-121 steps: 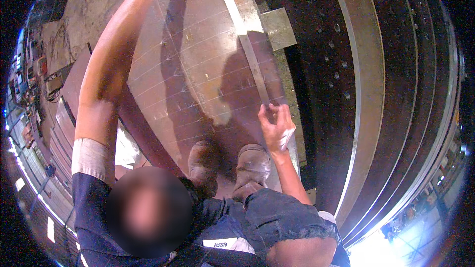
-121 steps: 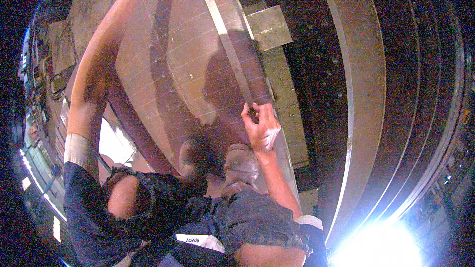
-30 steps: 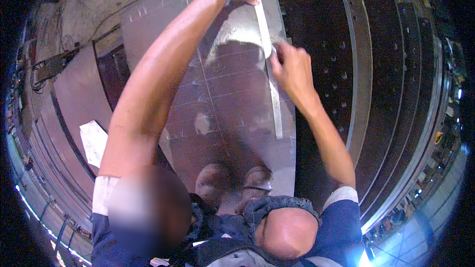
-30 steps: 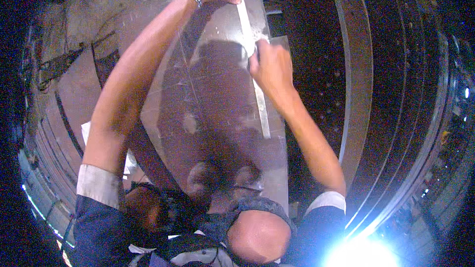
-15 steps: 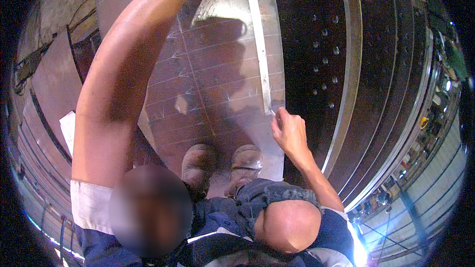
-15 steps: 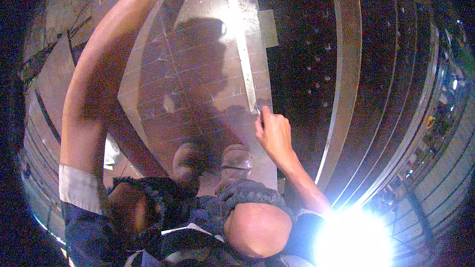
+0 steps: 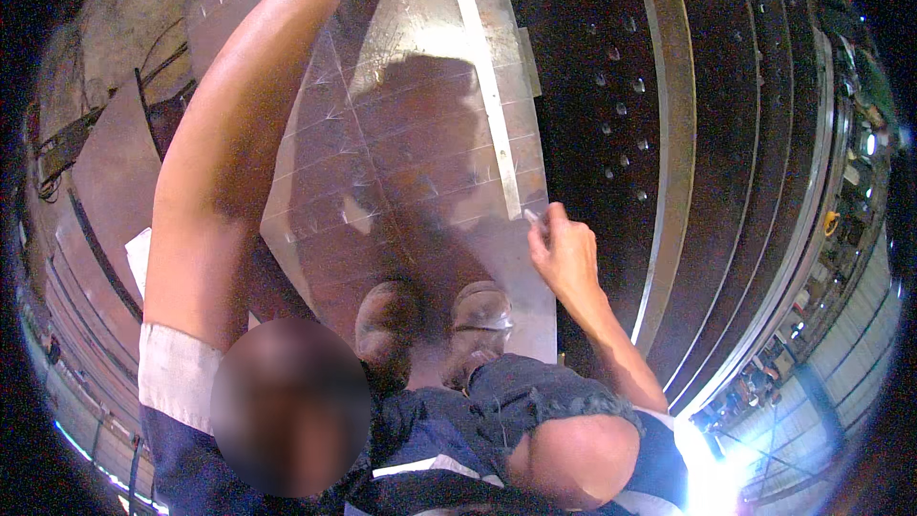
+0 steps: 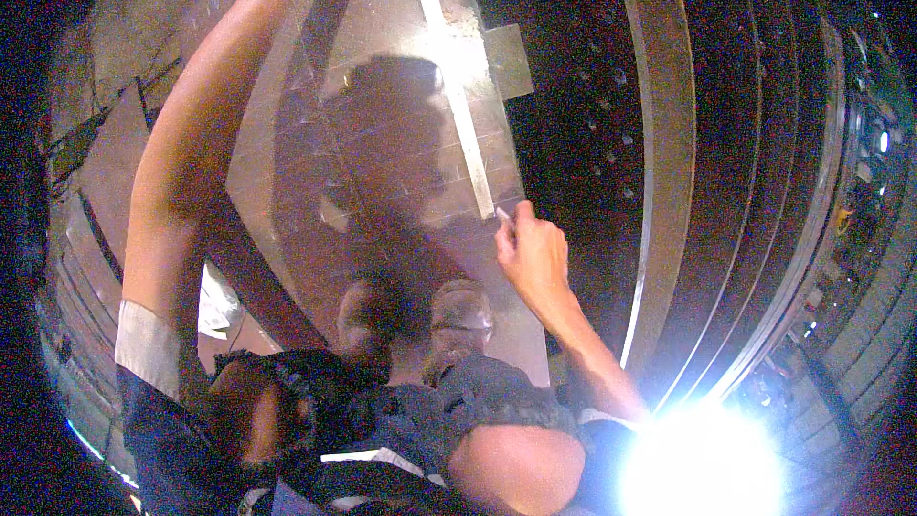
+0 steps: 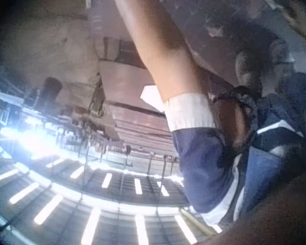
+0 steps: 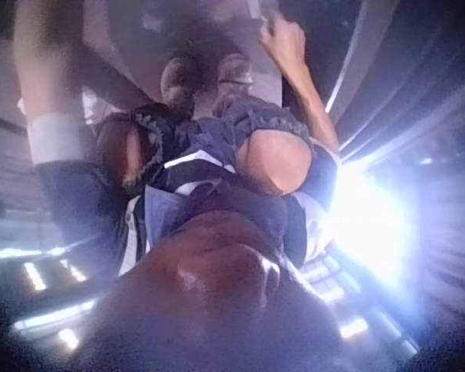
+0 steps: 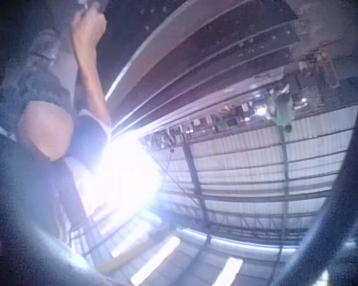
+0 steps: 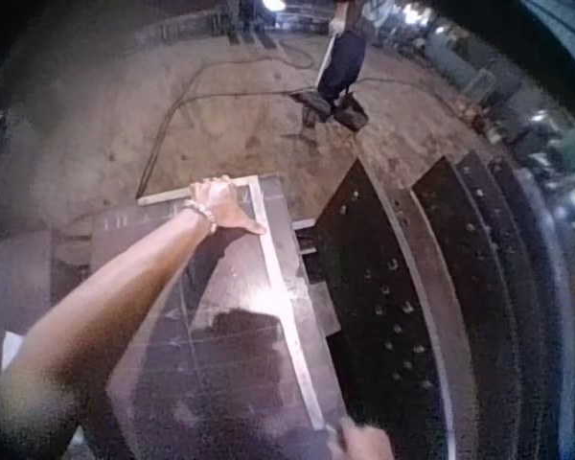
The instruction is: The person measures a large metal sheet with a tape measure and marks it with chalk. They then consult a paper document and use a straightedge to draw straight lines on the sheet.
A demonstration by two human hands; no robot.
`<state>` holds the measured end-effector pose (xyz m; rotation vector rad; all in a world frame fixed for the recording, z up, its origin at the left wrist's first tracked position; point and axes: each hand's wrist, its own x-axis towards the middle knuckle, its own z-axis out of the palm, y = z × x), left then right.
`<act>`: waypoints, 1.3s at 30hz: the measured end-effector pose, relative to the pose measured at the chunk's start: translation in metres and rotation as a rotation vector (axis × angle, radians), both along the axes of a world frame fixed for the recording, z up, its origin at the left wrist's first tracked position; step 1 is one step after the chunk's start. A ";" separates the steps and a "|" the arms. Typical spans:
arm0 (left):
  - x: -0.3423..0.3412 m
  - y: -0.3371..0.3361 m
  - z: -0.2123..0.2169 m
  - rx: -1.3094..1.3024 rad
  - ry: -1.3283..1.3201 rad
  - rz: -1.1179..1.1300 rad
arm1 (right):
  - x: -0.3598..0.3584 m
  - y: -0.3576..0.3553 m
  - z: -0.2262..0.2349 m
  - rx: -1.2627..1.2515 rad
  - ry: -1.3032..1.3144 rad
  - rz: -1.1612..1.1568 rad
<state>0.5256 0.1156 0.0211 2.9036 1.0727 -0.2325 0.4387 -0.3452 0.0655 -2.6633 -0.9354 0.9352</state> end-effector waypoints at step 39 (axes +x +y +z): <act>-0.070 0.159 -0.078 0.046 -0.220 -0.135 | -0.063 -0.008 -0.053 0.473 -0.239 -0.243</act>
